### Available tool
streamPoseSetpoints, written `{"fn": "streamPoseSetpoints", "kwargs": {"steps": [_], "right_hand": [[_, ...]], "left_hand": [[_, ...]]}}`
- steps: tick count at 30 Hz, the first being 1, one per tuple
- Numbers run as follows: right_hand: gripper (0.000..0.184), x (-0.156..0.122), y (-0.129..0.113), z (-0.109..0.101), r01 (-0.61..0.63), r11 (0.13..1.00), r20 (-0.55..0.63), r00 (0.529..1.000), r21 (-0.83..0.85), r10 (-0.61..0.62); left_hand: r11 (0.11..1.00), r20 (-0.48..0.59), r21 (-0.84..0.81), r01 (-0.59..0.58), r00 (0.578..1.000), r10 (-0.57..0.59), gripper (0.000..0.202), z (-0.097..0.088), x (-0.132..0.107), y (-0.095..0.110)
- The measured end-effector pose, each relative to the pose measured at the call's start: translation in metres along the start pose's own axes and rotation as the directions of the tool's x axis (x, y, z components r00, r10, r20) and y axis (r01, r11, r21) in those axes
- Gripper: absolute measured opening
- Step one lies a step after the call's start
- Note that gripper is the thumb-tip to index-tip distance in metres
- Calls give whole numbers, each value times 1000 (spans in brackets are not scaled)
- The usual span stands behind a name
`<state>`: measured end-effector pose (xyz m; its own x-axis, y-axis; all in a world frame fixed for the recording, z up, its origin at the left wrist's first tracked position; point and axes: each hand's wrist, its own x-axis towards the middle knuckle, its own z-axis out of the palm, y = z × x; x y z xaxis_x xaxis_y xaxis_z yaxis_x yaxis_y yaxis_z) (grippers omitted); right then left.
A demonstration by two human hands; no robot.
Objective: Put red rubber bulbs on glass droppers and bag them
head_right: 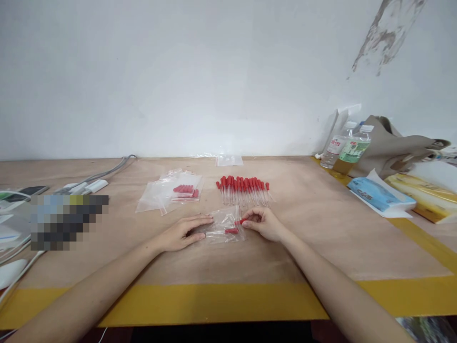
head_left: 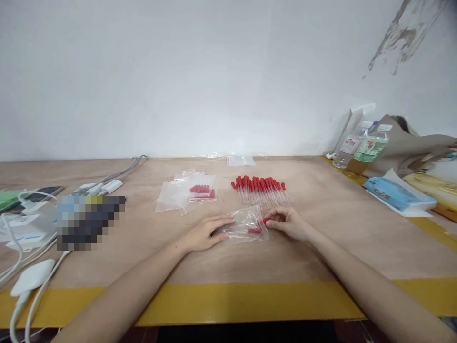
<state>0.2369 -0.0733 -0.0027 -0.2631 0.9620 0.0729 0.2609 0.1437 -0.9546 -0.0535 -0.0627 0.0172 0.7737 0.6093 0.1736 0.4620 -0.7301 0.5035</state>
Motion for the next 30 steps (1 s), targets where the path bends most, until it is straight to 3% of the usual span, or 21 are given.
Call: {"fn": "streamPoseSetpoints", "kwargs": {"steps": [6, 11, 14, 17, 22, 25, 30], "right_hand": [[18, 0, -4, 16, 157, 945, -51, 983, -286, -179], [22, -3, -7, 15, 119, 945, 52, 993, -306, -109], [23, 5, -7, 4, 103, 935, -82, 987, -340, -139], [20, 24, -9, -10, 95, 896, -208, 957, -433, -202], [17, 75, -23, -20, 71, 770, -276, 909, -634, -311], [25, 105, -29, -15, -35, 702, -301, 918, -711, -259], [27, 135, -21, -6, -90, 723, -330, 923, -685, -198]], "left_hand": [[1000, 8, 4, -9, 1000, 9, 43, 1, 1, -1], [1000, 6, -8, -25, 1000, 25, 40, 1, 1, -3], [999, -10, -29, -30, 1000, 30, 37, 2, 1, -5], [998, -8, -52, -29, 1000, 29, 36, 2, 0, -6], [998, 39, -69, -1, 999, 4, 35, -1, 1, -4], [997, 45, -73, -7, 999, 11, 36, -1, 2, -4], [998, 58, -58, -10, 998, 14, 36, -2, 0, -2]]}}
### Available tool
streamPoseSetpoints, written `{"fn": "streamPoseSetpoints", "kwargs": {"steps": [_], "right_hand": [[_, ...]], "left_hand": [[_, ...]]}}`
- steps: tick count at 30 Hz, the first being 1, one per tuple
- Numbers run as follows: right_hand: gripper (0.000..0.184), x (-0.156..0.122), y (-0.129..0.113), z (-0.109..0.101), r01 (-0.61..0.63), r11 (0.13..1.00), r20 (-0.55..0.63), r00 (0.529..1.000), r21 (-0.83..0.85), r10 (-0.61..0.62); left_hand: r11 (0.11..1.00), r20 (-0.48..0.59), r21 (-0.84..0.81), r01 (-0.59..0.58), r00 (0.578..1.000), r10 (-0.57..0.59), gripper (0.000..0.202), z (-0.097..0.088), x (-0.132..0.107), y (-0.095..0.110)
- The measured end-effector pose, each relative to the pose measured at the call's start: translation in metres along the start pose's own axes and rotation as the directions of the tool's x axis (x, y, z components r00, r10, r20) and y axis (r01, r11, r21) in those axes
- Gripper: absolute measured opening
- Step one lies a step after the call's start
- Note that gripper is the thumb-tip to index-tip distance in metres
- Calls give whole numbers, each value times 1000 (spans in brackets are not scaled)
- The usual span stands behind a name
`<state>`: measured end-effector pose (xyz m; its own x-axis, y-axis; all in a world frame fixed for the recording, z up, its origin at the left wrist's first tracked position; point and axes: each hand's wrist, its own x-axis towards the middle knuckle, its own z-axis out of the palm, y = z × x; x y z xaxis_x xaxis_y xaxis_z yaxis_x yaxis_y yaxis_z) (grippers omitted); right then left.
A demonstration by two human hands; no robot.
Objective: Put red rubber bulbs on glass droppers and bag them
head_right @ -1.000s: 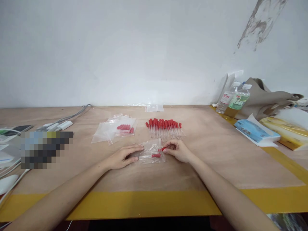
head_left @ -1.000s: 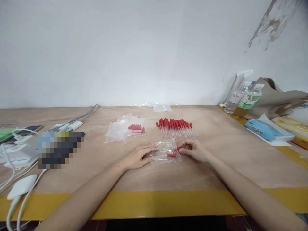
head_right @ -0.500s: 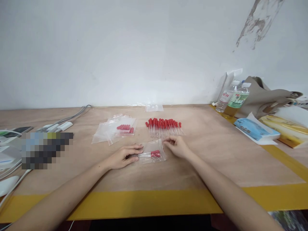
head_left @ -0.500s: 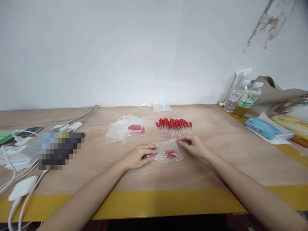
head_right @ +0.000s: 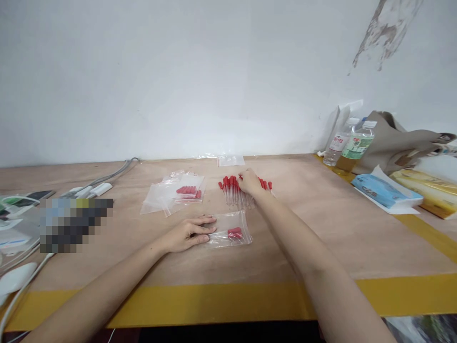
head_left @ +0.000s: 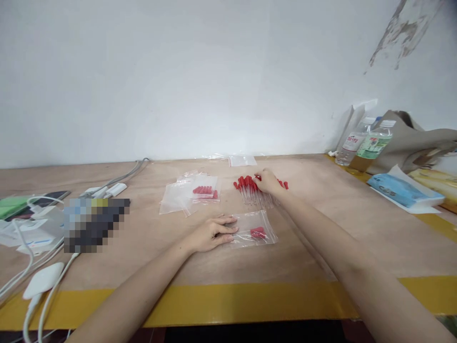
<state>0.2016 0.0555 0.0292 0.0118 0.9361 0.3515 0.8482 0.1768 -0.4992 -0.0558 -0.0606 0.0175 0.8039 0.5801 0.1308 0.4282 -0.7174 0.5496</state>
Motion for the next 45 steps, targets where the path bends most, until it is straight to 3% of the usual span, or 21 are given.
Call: {"fn": "streamPoseSetpoints", "kwargs": {"steps": [6, 12, 14, 16, 18, 25, 27, 29, 31, 33, 35, 37, 40, 45], "right_hand": [[16, 6, 2, 3, -53, 993, -47, 997, 106, 58], [17, -5, 13, -24, -43, 960, -127, 989, 278, 81], [20, -19, 21, -36, -23, 924, -189, 977, 381, 102], [28, -38, 30, -46, 15, 776, -261, 945, 630, 194], [36, -61, 35, -51, -27, 656, -211, 936, 754, 281], [41, -117, 30, -29, -214, 441, 14, 911, 871, 413], [42, -125, 24, -24, -277, 345, 132, 911, 897, 390], [42, -131, 19, -24, -348, 302, 265, 922, 888, 281], [38, -135, 15, -27, -391, 370, 364, 920, 843, 142], [33, -135, 13, -32, -352, 513, 385, 922, 783, 45], [28, -134, 13, -35, -223, 669, 321, 947, 709, -25], [22, -133, 13, -36, -78, 768, 258, 959, 636, -115], [17, -135, 12, -34, 10, 795, 275, 936, 606, -221], [24, -138, 10, -24, -57, 789, 291, 944, 612, -158]], "left_hand": [[995, 17, 101, -12, 1000, 11, 36, -1, -2, 4], [994, 20, 108, -3, 1000, 1, 35, -2, -2, 6], [995, 22, 97, 10, 1000, -13, 34, -2, -2, 6], [996, 20, 83, 18, 1000, -20, 34, -2, -2, 6], [997, 16, 69, 18, 1000, -19, 34, -2, -2, 5], [996, 9, 82, 26, 1000, -26, 39, 0, -3, 4], [995, 5, 93, 38, 999, -39, 45, 0, -3, 5], [994, -9, 98, 53, 999, -52, 51, -1, -3, 6], [993, -22, 103, 64, 998, -62, 54, -1, -3, 7], [992, -30, 109, 69, 997, -66, 54, -2, -3, 8], [992, -31, 109, 67, 997, -64, 53, -2, -3, 8], [992, -27, 106, 62, 998, -59, 53, -1, -3, 7], [993, -11, 104, 54, 999, -53, 50, 0, -2, 6], [994, 3, 100, 35, 999, -36, 47, 0, -1, 6]]}}
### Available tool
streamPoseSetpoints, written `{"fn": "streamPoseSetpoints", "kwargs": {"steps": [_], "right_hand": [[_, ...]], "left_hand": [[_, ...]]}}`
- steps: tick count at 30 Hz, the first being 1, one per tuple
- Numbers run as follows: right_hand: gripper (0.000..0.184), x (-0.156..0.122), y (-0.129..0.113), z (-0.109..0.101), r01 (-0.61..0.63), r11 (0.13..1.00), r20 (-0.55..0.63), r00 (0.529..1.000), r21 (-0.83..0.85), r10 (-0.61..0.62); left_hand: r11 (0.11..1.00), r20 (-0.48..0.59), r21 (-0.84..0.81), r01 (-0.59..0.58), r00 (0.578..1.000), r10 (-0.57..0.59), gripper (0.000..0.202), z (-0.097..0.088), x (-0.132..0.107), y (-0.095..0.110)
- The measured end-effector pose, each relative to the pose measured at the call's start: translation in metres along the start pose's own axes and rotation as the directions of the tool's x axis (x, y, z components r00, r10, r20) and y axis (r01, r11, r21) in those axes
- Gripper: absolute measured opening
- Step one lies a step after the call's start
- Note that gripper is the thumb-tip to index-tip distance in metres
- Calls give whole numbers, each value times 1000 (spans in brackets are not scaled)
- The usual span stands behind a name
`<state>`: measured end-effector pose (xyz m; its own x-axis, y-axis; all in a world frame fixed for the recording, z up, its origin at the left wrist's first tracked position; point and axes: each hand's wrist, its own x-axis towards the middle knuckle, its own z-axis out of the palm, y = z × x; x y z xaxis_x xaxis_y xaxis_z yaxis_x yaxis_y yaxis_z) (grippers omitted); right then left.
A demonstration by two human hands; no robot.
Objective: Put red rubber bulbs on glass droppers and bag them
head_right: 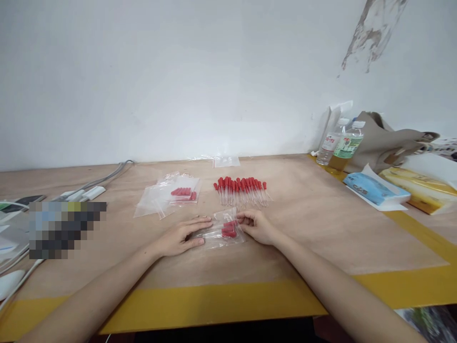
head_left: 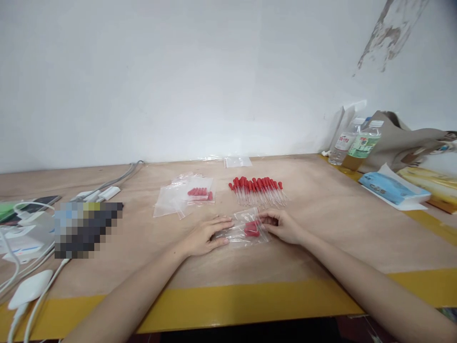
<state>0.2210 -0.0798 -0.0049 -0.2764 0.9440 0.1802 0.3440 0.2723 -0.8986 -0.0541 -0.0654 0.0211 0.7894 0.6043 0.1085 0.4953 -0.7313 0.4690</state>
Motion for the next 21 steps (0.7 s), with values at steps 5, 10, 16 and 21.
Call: {"fn": "streamPoseSetpoints", "kwargs": {"steps": [5, 10, 16, 21], "right_hand": [[20, 5, 1, 4, 84, 987, 14, 996, -134, -83], [15, 3, -7, -1, 32, 998, 177, 984, -48, -23], [31, 1, -9, -9, 95, 969, 126, 990, -230, -67], [33, 0, 0, -20, 73, 856, 38, 997, -512, -62]], "left_hand": [[1000, 8, 6, 14, 1000, -14, 45, 0, 0, -1], [1000, -1, 4, 7, 1000, -7, 44, 1, 0, -2], [999, 22, 44, 14, 1000, -15, 45, 0, 0, -1], [999, 30, 44, 23, 999, -24, 45, 0, 0, -2]]}}
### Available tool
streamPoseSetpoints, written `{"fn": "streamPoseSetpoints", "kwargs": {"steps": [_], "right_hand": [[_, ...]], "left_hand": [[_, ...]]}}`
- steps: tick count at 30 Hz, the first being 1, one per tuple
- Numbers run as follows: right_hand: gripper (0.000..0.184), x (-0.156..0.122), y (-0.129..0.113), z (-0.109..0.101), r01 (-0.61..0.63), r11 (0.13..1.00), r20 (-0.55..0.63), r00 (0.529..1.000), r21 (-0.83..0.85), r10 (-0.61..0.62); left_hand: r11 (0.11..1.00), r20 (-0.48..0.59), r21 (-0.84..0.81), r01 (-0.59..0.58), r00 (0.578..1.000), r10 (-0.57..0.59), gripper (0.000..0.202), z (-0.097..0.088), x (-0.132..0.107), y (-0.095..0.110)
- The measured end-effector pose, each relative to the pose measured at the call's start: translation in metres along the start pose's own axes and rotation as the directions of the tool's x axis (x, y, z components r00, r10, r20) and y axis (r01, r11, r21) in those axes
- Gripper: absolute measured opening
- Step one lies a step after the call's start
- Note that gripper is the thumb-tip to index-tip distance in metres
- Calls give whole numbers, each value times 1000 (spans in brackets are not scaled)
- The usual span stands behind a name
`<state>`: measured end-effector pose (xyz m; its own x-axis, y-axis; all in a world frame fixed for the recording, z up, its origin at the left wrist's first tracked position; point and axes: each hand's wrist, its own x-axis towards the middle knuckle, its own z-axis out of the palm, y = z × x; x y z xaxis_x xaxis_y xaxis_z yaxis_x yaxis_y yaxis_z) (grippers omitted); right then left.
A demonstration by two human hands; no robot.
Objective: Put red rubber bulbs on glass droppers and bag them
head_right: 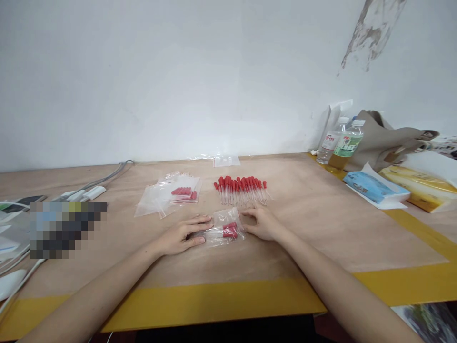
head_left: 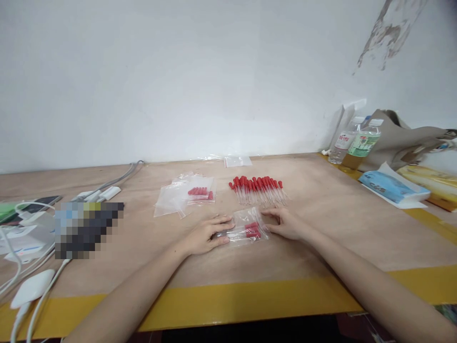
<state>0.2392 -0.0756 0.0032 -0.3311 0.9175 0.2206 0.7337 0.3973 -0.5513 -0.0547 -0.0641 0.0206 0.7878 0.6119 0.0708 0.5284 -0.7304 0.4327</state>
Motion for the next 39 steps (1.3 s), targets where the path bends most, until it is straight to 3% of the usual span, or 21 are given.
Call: {"fn": "streamPoseSetpoints", "kwargs": {"steps": [4, 6, 9, 13, 17, 24, 28, 33, 37, 39], "right_hand": [[21, -3, 0, -5, -79, 996, -120, 990, -35, 75], [23, -4, -5, -6, 5, 1000, -131, 991, -11, -6], [18, -4, -9, -7, 138, 989, -51, 989, -61, -141], [18, 7, 0, -12, 18, 976, -170, 984, -217, -56], [15, 40, 12, -21, -84, 973, -288, 957, -213, 19], [32, 114, 17, -21, -219, 898, -305, 947, -383, 100], [20, 135, 23, -15, -288, 940, -299, 927, -182, 226], [18, 140, 23, -26, -279, 960, -333, 904, 16, 268], [24, 118, 16, -46, -202, 950, -394, 874, 237, 284], [30, 97, 14, -50, -58, 864, -463, 825, 501, 324]], "left_hand": [[1000, 1, -16, 7, 1000, -7, 44, -1, 0, 1], [1000, 3, -24, 11, 1000, -11, 44, -1, 0, 1], [1000, 2, -26, 11, 1000, -11, 45, -1, -1, 1], [1000, 1, -12, -6, 1000, 6, 45, -2, -2, 0], [1000, 1, -19, -12, 1000, 12, 45, -3, -2, -1], [1000, 5, -14, -16, 1000, 17, 46, -3, -2, -1], [999, 15, -35, -15, 1000, 15, 45, -4, -2, -1], [998, 16, -56, -27, 999, 28, 44, -4, -2, -3], [998, 20, -50, -27, 999, 28, 45, -3, -2, -4], [999, 25, -45, -19, 999, 20, 45, -3, -2, -3]]}}
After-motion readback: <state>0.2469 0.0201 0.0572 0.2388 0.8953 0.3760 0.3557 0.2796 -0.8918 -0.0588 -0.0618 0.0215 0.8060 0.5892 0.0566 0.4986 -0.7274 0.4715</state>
